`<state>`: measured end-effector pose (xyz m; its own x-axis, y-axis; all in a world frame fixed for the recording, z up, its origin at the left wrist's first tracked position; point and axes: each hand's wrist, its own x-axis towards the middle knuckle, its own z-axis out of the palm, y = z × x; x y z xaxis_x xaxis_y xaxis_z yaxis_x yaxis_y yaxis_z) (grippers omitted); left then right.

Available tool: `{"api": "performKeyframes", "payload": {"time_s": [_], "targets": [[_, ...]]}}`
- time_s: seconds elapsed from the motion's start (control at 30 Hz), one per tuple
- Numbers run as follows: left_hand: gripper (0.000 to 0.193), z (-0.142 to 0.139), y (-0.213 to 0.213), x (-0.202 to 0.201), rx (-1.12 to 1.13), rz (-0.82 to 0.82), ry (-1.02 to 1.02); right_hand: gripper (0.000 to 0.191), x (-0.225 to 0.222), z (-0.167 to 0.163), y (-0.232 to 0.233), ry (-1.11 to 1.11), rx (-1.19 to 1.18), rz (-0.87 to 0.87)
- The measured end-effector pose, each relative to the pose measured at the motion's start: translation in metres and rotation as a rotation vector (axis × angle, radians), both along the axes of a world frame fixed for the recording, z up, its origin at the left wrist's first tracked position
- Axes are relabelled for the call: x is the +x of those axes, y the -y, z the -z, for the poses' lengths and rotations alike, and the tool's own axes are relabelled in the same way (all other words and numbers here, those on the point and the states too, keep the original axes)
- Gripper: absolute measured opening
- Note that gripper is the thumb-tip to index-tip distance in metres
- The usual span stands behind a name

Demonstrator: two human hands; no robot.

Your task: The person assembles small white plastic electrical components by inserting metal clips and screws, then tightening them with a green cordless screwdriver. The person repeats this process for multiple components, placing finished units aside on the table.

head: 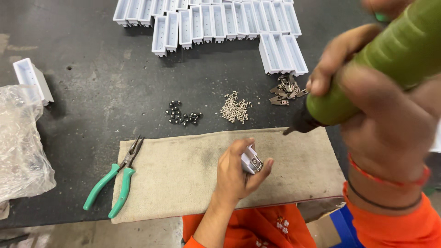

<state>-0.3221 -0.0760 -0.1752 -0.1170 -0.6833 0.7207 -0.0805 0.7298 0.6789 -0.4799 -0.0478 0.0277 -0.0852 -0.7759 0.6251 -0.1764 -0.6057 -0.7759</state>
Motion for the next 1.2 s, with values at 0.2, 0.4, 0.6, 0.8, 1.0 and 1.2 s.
{"api": "performKeyframes", "payload": {"time_s": [0.2, 0.4, 0.6, 0.8, 1.0, 1.2], "targets": [[0.055, -0.005, -0.003, 0.001, -0.035, -0.011, -0.017, 0.020, -0.001, 0.012, -0.015, 0.242, 0.037, -0.245], [0.059, 0.004, 0.003, 0.001, -0.058, 0.008, 0.002, 0.022, -0.012, 0.048, -0.036, 0.360, -0.049, -0.277], [0.056, 0.009, 0.006, -0.006, -0.022, 0.028, 0.010, 0.022, -0.020, 0.058, -0.042, 0.358, -0.049, -0.353], [0.057, 0.009, 0.009, -0.007, -0.025, 0.033, 0.030, 0.021, -0.026, 0.059, -0.045, 0.344, -0.009, -0.375], [0.057, 0.010, 0.011, -0.007, -0.042, 0.038, 0.027, 0.022, -0.022, 0.055, -0.038, 0.305, 0.019, -0.379], [0.059, 0.011, 0.013, -0.005, -0.018, 0.036, 0.047, 0.027, -0.016, 0.040, -0.038, 0.226, 0.100, -0.375]]}}
